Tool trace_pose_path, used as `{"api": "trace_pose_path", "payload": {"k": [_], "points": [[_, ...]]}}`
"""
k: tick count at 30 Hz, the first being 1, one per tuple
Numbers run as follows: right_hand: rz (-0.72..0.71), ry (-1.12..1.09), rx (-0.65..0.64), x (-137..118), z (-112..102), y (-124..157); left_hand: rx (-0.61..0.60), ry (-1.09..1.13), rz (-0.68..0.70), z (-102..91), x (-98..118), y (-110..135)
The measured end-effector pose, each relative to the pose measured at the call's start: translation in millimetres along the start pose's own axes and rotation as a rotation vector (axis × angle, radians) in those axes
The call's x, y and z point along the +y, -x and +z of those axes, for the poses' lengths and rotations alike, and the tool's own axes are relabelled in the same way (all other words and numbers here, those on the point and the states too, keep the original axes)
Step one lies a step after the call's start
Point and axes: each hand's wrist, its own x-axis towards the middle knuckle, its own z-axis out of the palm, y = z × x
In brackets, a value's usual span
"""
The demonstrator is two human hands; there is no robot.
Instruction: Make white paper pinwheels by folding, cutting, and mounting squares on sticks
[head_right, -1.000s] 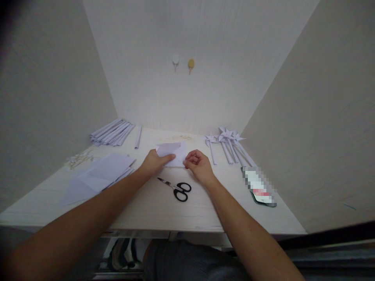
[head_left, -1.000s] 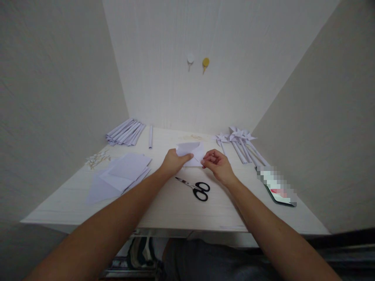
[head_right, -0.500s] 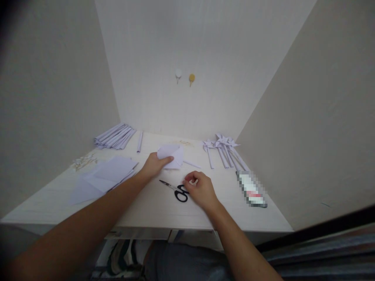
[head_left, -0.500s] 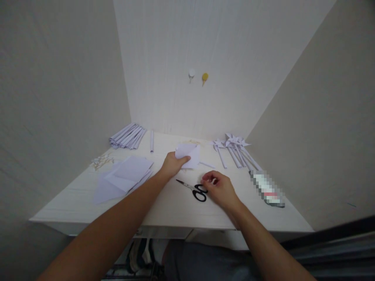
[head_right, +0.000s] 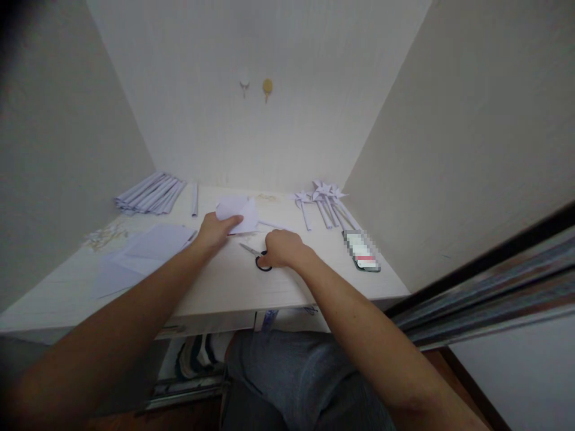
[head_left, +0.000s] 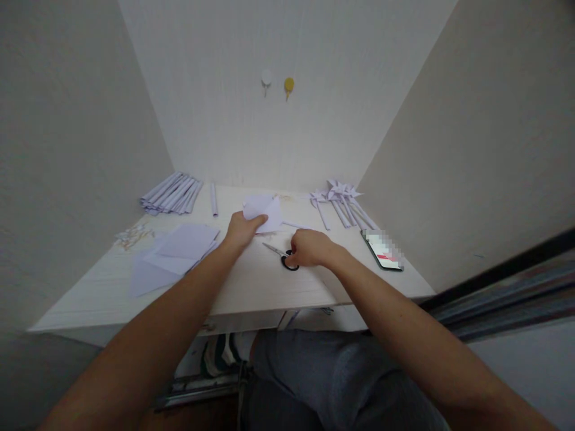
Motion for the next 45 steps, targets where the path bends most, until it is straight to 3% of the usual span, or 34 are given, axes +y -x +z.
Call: {"api": "trace_pose_path", "payload": {"k": [5,10,14,19,29,36,45], "points": [[0.02,-0.266,-0.042,18,-3,23,0.04,0.109,-0.012,-5.3,12,7],[0.012,-0.734,-0.029,42,11,58,0.03,0.246,-0.047,-4.9,30,45],[-0.001,-1.022,-0.039,39,25,76,-0.01,0.31,-0.11,-3.3,29,75],[0.0,-1.229,-0.073,27,36,78,-0.008,0.357,-0.151,-3.6,26,81],[0.083,-1.153,-0.003,39,47,74,0.041,0.338,-0.137,-8.3,21,77],[0.159,-1.002,0.074,33,44,77,0.058,0.348,-0.119,-8.1,22,76],[0.17,-0.905,0.058,25,45,80,0.025,0.37,-0.112,-8.2,24,79]]}}
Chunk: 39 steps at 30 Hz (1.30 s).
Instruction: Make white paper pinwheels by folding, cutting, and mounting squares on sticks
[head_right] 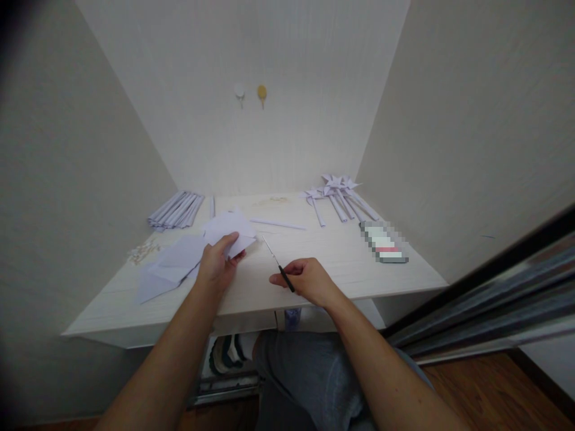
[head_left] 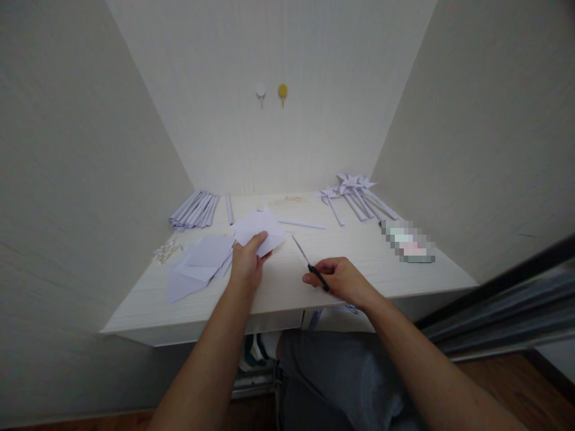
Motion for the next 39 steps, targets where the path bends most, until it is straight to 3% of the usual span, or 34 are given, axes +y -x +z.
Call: {"api": "trace_pose_path", "payload": {"k": [9,39], "points": [[-0.057,0.054,0.001,9.5,2.3,-5.9,-0.011,-0.007,-0.023,3.7,1.9,4.7],[-0.07,0.061,0.02,5.0,5.5,-1.6,-0.038,-0.013,-0.028,0.9,0.2,3.2]]}}
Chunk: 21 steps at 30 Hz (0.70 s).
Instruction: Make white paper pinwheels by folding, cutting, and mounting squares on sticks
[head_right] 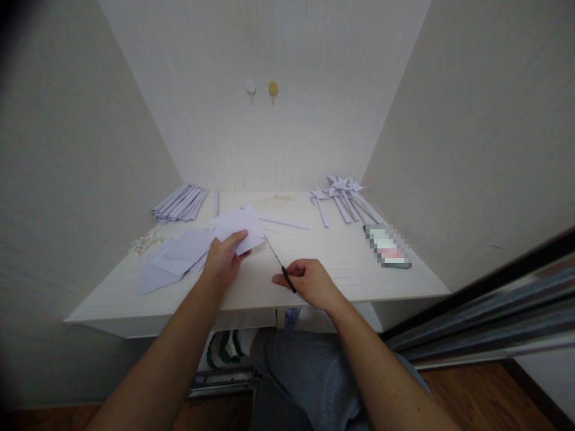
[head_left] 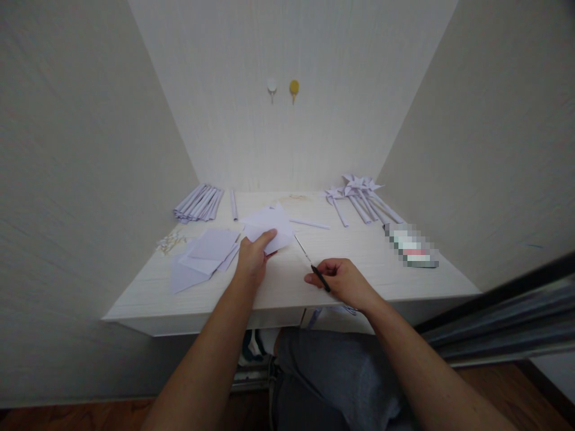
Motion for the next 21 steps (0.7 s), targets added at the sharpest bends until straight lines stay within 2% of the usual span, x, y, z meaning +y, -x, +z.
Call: {"api": "trace_pose_path", "payload": {"k": [21], "points": [[-0.007,0.017,-0.004,2.1,-0.5,-0.8,0.0,-0.03,0.008,-1.0,-1.4,-0.6]]}}
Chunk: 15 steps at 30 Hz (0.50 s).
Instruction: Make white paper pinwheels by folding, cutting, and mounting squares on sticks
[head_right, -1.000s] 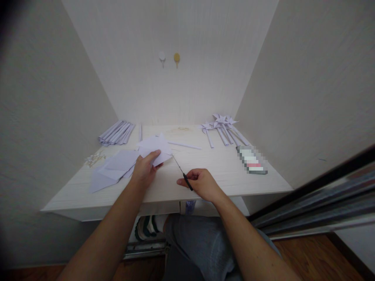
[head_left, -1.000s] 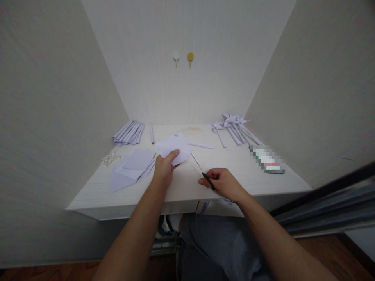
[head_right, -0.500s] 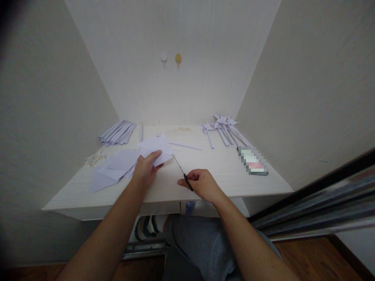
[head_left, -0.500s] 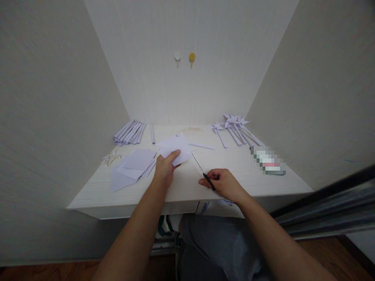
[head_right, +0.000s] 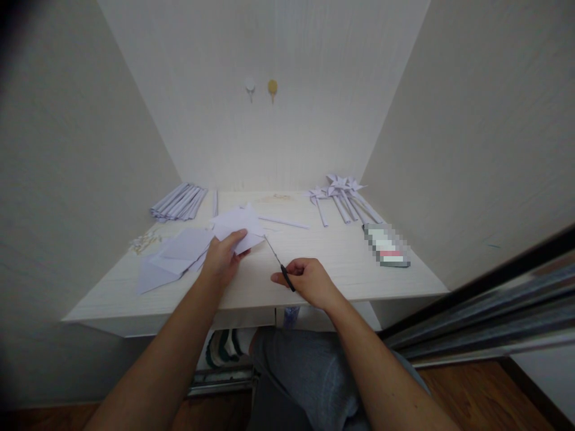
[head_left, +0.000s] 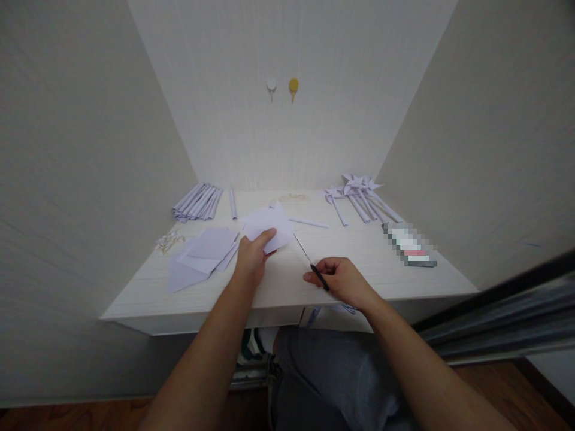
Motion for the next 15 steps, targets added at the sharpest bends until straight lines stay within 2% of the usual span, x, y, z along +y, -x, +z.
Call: {"api": "trace_pose_path", "payload": {"k": [15], "points": [[0.007,-0.001,0.006,-3.2,0.2,2.5,-0.002,-0.015,0.0,-0.1,0.1,-0.3]]}}
